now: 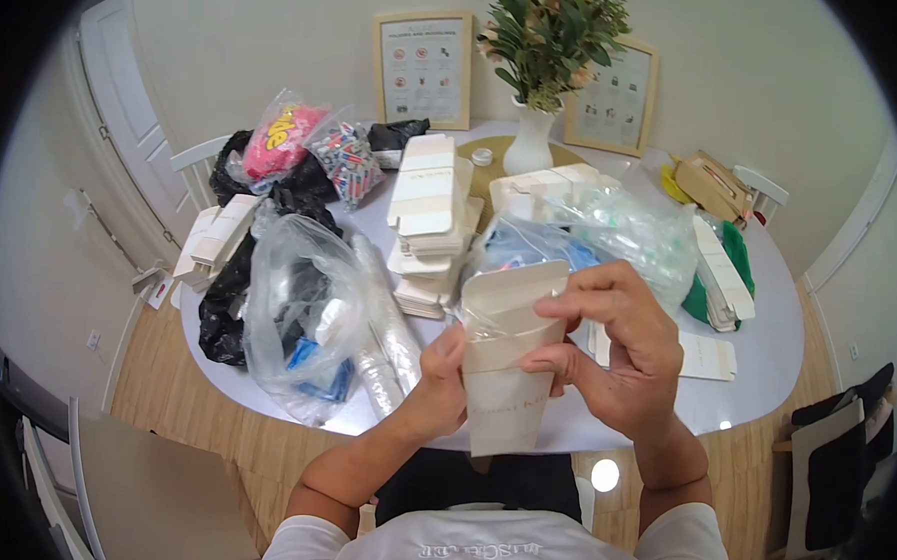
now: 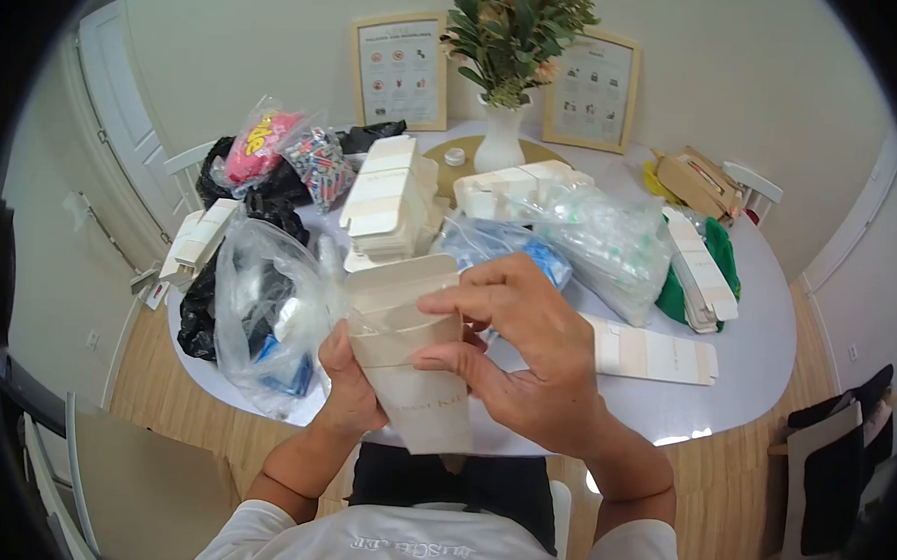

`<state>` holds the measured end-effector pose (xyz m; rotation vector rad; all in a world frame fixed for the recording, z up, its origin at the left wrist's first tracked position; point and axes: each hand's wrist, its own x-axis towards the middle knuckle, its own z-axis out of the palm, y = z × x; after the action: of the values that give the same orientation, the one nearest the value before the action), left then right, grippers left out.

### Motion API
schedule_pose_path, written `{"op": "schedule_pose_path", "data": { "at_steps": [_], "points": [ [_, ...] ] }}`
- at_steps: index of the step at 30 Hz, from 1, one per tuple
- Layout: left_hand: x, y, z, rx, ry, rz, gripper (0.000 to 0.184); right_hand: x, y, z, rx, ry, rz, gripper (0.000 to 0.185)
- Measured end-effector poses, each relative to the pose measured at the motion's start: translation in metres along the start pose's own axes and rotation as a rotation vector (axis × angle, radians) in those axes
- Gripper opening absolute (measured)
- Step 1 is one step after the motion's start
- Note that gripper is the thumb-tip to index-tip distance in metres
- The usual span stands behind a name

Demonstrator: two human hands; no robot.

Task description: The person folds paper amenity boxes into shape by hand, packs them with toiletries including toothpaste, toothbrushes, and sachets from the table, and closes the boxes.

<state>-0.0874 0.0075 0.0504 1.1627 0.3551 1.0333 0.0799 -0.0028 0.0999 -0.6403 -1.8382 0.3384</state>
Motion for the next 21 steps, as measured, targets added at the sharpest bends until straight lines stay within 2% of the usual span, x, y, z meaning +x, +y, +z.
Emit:
{"op": "schedule_pose_path", "data": {
  "at_steps": [2, 4, 6, 8, 11, 13, 16, 21],
  "points": [
    [-0.001, -0.012, 0.011, -0.002, 0.082, -0.045, 0.076, -0.013, -0.002, -0.012, 0.010, 0.037, 0.090, 0.030],
    [-0.002, -0.025, 0.021, -0.034, 0.118, -0.085, 0.070, -0.022, 0.000, -0.028, -0.086, 0.027, -0.001, 0.029],
    [0.002, -0.037, 0.031, -0.151, 0.114, -0.032, 0.056, -0.032, 0.000, -0.038, -0.154, 0.015, 0.002, 0.028],
    [0.007, -0.051, 0.039, -0.264, 0.093, 0.013, 0.049, -0.046, 0.007, -0.042, -0.146, 0.036, 0.113, 0.026],
    [0.015, -0.068, 0.041, -0.280, 0.058, 0.040, 0.046, -0.062, 0.018, -0.050, -0.146, 0.020, 0.124, 0.024],
    [0.017, -0.078, 0.040, -0.157, 0.102, 0.026, 0.045, -0.064, 0.018, -0.054, -0.132, 0.010, 0.134, 0.023],
    [0.020, -0.084, 0.042, -0.036, 0.094, 0.036, 0.046, -0.056, 0.015, -0.054, -0.051, 0.131, 0.141, 0.020],
    [0.020, -0.075, 0.051, 0.142, 0.047, 0.117, 0.053, -0.045, 0.013, -0.060, 0.046, -0.015, 0.228, 0.015]
  ]
}}
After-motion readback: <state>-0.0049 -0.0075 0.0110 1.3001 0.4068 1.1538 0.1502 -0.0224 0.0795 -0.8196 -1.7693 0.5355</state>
